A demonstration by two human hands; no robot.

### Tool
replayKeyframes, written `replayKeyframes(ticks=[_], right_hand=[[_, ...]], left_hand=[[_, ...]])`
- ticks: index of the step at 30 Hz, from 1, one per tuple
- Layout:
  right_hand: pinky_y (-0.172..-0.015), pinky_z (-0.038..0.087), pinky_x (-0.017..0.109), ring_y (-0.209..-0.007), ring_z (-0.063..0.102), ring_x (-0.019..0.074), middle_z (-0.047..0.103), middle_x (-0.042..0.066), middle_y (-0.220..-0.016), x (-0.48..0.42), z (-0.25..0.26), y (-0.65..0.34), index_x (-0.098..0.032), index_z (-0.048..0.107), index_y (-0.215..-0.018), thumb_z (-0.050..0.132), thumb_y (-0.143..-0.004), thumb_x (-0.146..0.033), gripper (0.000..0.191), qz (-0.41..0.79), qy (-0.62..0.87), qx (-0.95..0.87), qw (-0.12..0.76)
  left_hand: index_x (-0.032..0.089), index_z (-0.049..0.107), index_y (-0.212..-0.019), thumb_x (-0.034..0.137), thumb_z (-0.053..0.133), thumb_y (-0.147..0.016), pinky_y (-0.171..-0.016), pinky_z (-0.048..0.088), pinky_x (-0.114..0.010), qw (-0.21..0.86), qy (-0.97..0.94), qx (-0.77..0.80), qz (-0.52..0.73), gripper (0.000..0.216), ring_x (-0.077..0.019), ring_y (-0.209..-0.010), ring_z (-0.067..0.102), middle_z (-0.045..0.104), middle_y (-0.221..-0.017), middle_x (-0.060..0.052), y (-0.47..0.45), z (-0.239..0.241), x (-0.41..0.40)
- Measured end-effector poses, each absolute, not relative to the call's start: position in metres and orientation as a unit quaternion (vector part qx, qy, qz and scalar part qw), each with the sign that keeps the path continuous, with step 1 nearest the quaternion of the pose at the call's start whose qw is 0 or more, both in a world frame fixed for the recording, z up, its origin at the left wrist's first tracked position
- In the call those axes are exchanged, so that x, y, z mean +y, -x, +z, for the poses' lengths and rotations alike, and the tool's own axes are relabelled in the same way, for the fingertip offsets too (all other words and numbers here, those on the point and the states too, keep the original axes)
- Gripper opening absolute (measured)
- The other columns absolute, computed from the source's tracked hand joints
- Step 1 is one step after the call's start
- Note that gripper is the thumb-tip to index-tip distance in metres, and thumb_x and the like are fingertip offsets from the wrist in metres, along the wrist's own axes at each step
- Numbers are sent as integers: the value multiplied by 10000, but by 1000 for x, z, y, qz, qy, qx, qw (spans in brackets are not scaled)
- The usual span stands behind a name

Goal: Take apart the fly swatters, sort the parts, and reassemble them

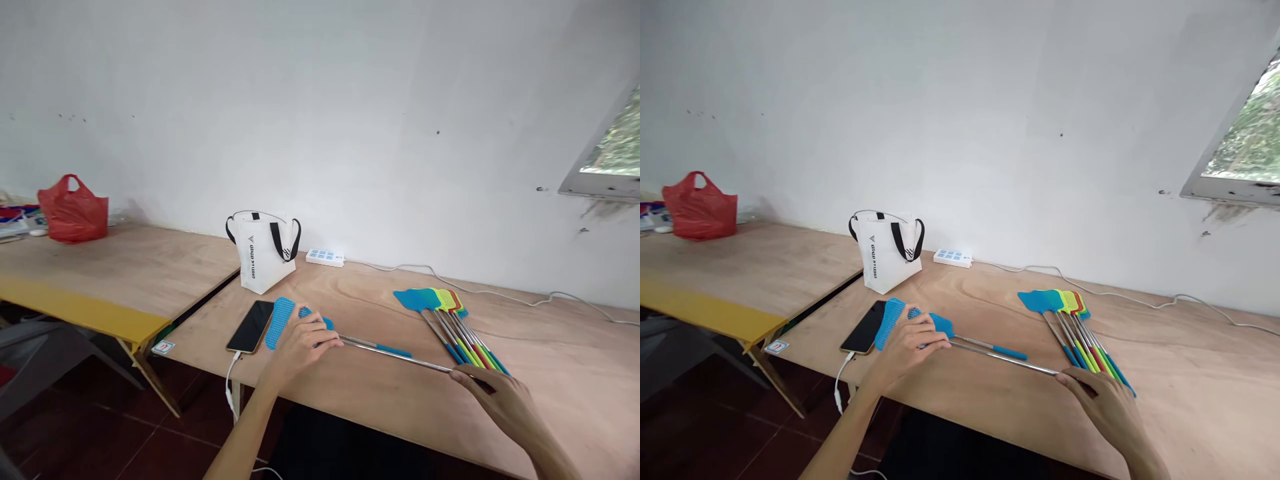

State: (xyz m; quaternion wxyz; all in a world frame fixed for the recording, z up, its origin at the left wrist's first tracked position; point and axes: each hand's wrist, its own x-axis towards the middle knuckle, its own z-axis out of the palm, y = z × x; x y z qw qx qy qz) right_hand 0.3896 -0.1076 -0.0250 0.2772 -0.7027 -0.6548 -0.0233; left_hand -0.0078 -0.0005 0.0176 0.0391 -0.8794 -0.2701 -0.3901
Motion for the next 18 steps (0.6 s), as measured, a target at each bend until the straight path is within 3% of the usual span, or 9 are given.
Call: replayKeyframes(ticks=[10, 18], right_hand=[[-502, 411, 278, -609, 712, 221, 768, 12, -718, -103, -14, -310, -334, 782, -842, 405, -945, -721, 550, -81, 666, -686, 283], [-538, 383, 225, -518, 636, 150, 679, 10, -586, -98, -33, -252, -246, 667, -716, 312, -1043, -580, 587, 22, 552, -764, 334]], left_hand=[[257, 738, -756, 355, 537, -1040, -1068, 254, -433, -25, 861, -285, -420, 361, -128, -723, 570, 677, -648, 55, -22, 12, -19], [203, 615, -746, 247, 534, -1026, -999, 356, -419, 138, 915, -211, -315, 295, -167, -754, 565, 616, -640, 22, -37, 13, -45]])
